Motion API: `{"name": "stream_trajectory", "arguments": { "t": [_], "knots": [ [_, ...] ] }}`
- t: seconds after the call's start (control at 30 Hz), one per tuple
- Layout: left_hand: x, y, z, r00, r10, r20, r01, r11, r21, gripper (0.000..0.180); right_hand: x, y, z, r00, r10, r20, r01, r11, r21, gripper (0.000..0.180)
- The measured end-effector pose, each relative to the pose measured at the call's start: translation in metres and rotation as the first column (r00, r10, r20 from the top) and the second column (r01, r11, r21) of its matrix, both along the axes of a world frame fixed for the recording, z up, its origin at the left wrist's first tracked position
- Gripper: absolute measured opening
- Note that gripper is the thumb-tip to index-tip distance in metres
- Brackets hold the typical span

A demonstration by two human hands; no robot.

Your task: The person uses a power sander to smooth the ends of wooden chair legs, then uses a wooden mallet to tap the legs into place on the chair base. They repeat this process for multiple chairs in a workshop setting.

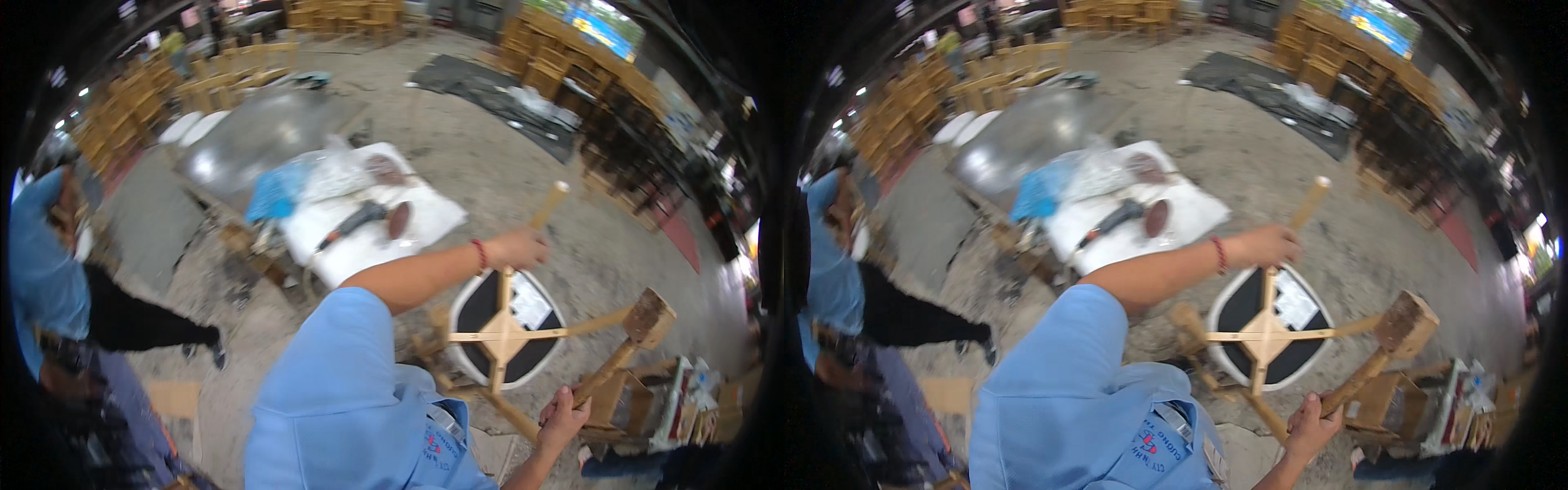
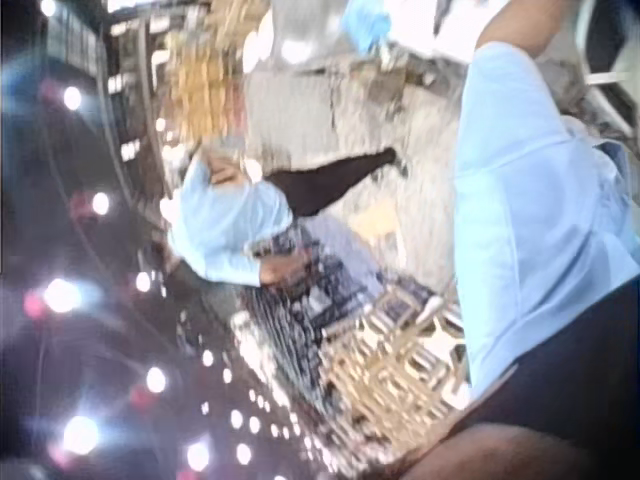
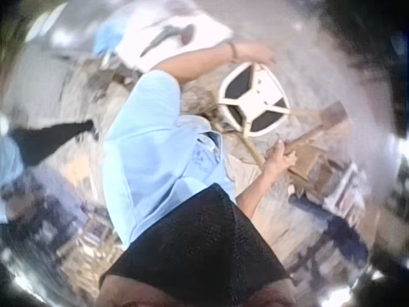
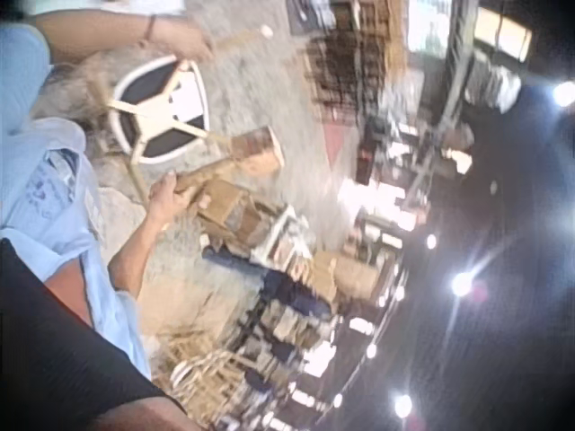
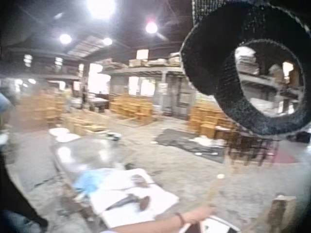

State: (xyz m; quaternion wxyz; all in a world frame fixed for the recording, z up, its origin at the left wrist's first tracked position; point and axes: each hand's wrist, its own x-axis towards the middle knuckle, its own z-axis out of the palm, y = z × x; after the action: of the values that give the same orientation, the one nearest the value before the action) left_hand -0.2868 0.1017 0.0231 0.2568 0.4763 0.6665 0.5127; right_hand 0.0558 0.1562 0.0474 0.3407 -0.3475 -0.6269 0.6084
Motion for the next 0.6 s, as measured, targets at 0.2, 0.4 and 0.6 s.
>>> {"name": "stream_trajectory", "arguments": {
  "t": [0.2, 0.4, 0.6],
  "knots": [
    [0.177, -0.105, 0.051, 0.996, -0.061, -0.061, 0.056, 0.995, -0.076, 0.027, 0.001, -0.064, -0.007, 0.954, 0.256, -0.158, -0.263, 0.965, -0.022, 0.015],
    [0.237, -0.141, 0.011, 0.952, 0.112, 0.285, -0.134, 0.989, 0.060, 0.026, 0.009, -0.081, -0.034, 0.946, 0.323, 0.019, -0.323, 0.940, 0.107, 0.024],
    [0.249, -0.150, 0.009, 0.940, 0.137, 0.312, -0.152, 0.988, 0.024, 0.024, 0.008, -0.116, -0.030, 0.969, 0.245, -0.020, -0.234, 0.947, 0.218, 0.031]
  ]
}}
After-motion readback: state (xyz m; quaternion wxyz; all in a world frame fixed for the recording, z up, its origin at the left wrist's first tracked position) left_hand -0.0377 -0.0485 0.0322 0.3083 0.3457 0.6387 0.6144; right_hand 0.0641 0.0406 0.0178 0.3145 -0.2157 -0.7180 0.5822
